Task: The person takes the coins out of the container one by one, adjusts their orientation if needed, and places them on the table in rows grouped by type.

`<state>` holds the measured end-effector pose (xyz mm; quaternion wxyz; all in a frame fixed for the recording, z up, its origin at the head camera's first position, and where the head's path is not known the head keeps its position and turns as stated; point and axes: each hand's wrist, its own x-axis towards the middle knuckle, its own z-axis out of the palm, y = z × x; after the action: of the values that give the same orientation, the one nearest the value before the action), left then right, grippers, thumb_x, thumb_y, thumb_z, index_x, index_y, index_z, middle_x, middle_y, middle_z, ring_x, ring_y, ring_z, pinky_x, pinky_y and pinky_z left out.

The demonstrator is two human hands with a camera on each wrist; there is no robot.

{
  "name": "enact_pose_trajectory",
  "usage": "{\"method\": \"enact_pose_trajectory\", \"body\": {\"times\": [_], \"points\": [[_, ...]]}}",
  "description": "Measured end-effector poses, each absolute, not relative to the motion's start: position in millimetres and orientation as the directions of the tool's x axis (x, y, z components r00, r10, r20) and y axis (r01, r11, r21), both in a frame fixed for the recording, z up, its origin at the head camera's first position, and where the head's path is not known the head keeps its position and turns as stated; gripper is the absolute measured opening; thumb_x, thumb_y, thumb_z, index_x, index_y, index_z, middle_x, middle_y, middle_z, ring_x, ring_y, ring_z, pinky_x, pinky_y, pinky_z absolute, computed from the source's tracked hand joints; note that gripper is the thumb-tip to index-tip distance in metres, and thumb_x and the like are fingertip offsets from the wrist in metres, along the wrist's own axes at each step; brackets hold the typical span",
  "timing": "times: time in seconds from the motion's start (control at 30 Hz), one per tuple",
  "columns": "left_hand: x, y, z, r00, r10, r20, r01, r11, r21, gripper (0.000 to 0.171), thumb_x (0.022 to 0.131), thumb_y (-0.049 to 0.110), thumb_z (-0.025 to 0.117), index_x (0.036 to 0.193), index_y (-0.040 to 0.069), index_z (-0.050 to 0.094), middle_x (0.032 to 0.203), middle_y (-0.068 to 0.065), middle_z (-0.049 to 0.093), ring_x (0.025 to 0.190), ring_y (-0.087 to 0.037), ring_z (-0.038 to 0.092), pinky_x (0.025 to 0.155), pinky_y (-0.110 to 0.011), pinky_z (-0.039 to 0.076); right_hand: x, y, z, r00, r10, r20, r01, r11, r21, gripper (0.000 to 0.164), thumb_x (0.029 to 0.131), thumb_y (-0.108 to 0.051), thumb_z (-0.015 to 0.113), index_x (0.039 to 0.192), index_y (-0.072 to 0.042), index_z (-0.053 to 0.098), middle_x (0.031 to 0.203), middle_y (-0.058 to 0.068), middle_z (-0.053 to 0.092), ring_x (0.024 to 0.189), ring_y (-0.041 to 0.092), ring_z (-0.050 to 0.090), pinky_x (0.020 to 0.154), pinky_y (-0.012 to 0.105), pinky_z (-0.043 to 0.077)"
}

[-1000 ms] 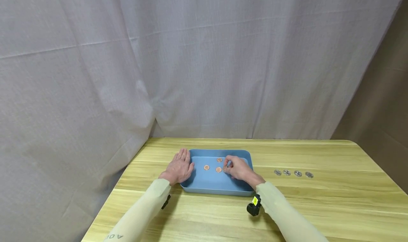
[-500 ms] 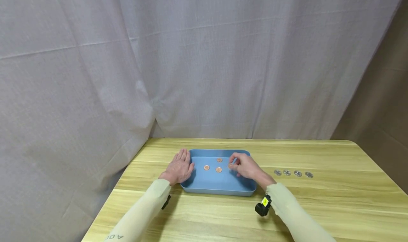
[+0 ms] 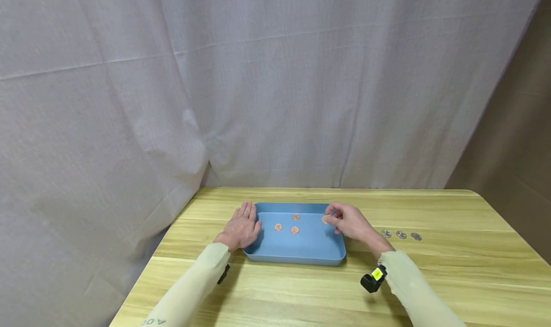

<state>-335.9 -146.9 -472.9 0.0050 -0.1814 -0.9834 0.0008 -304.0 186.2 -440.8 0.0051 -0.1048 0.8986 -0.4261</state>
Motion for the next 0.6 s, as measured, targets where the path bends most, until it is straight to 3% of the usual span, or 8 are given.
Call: {"method": "enact_pose_trajectory", "body": {"times": [0.4, 0.6], "points": [[-335.4, -147.8, -473.4, -0.933, 0.360, 0.025, 0.360, 0.933, 0.015, 0.064, 0.105, 0.038, 0.028, 0.154, -0.003, 0.022, 0.163, -0.020, 0.019, 0.153, -0.033, 0.015, 0.125, -0.046, 0.019, -293.4, 211.9, -443.6, -0.984, -0.166, 0.067, -0.157, 0.626, -0.764, 0.009, 0.095, -0.017, 0.065, 0.102, -0.012, 0.063, 0.084, 0.015, 0.066, 0.063, 0.025, 0.063, 0.049, 0.026, 0.047], [-335.5, -147.6, -472.2, -0.932, 0.361, 0.021, 0.362, 0.932, 0.005, 0.065, 0.105, 0.039, 0.027, 0.154, -0.003, 0.021, 0.163, -0.019, 0.018, 0.153, -0.033, 0.014, 0.125, -0.045, 0.018, -288.7, 227.3, -443.3, -0.984, -0.168, 0.061, -0.151, 0.597, -0.788, 0.011, 0.095, -0.013, 0.062, 0.105, -0.009, 0.063, 0.090, 0.019, 0.067, 0.062, 0.024, 0.063, 0.050, 0.027, 0.050]]}}
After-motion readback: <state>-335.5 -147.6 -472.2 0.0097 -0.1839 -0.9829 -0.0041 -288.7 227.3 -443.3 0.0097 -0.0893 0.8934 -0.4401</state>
